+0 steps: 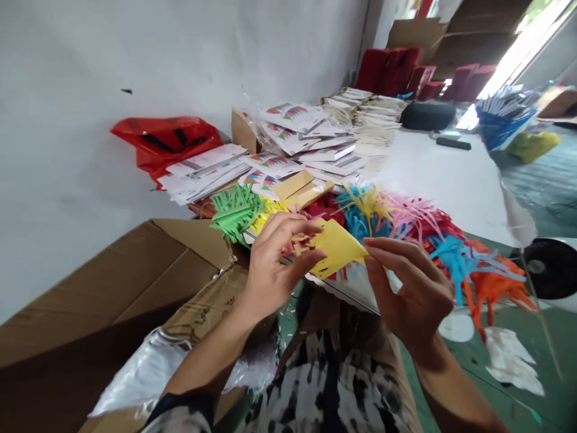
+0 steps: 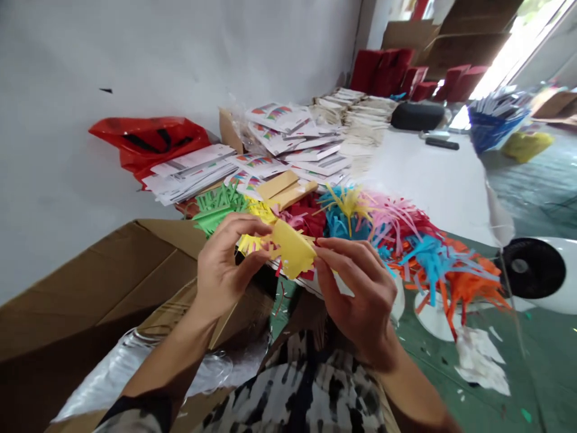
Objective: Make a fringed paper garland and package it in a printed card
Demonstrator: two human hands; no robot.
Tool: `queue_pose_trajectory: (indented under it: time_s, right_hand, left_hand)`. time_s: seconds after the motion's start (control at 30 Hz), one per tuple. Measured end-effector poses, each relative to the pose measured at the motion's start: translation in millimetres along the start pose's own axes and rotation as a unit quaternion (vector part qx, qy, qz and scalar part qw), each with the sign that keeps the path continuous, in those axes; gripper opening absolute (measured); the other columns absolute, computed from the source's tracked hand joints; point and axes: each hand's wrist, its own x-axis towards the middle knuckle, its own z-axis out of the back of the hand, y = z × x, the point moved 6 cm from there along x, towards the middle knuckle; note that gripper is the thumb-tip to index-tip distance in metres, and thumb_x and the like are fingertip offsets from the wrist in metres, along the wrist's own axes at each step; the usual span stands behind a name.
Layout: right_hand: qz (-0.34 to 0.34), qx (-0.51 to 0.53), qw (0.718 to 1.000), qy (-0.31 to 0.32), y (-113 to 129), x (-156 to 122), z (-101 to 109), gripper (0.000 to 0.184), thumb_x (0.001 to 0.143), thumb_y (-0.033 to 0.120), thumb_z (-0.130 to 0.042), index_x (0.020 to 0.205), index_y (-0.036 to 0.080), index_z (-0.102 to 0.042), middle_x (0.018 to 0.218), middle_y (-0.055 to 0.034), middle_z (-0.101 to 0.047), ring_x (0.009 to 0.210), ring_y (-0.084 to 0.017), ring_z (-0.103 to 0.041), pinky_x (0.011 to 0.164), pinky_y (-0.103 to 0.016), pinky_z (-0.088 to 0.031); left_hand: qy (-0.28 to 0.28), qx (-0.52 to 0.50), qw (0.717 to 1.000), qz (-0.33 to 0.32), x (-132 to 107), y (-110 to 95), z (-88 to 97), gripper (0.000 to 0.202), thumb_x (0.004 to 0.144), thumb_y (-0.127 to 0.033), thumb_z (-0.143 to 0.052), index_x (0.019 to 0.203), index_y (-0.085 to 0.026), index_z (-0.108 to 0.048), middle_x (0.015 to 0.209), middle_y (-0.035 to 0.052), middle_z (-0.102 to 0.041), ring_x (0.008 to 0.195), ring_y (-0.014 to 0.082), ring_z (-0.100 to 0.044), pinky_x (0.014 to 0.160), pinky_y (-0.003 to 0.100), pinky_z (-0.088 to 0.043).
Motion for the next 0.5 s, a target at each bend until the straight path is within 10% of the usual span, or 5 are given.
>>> queue_pose_trajectory:
  time_s: [0.27, 0.5]
  right_hand:
    - [-0.066, 0.107, 0.983, 0.134, -5.9, -29.9, 29.9, 0.018, 0.097, 0.021, -0.071, 0.113, 0.026, -0.078, 0.113, -0.0053, -0.078, 0.099, -0.021, -0.073, 0.088, -0.037, -0.058]
    - [-0.241, 0.291, 0.889, 0.259, -29.8, -49.3, 35.3, 0.053, 0.105, 0.064, -0.05, 0.144, 0.03, -0.063, 0.139, -0.0081, -0.068, 0.132, -0.028, -0.062, 0.113, -0.045, -0.048]
  left_hand:
    - [0.176, -0.135, 0.967, 0.124, -12.9, -12.5, -37.5, 0.02, 0.094, -0.035, -0.076, 0.084, -0.019, -0.07, 0.089, 0.0031, -0.067, 0.087, 0.017, -0.062, 0.08, 0.03, -0.05]
    - [0.396, -0.38, 0.774, 0.316, -45.2, -18.7, -70.2, 0.025, 0.087, -0.039, -0.079, 0.087, -0.016, -0.07, 0.079, 0.0033, -0.065, 0.066, 0.013, -0.059, 0.058, 0.022, -0.047]
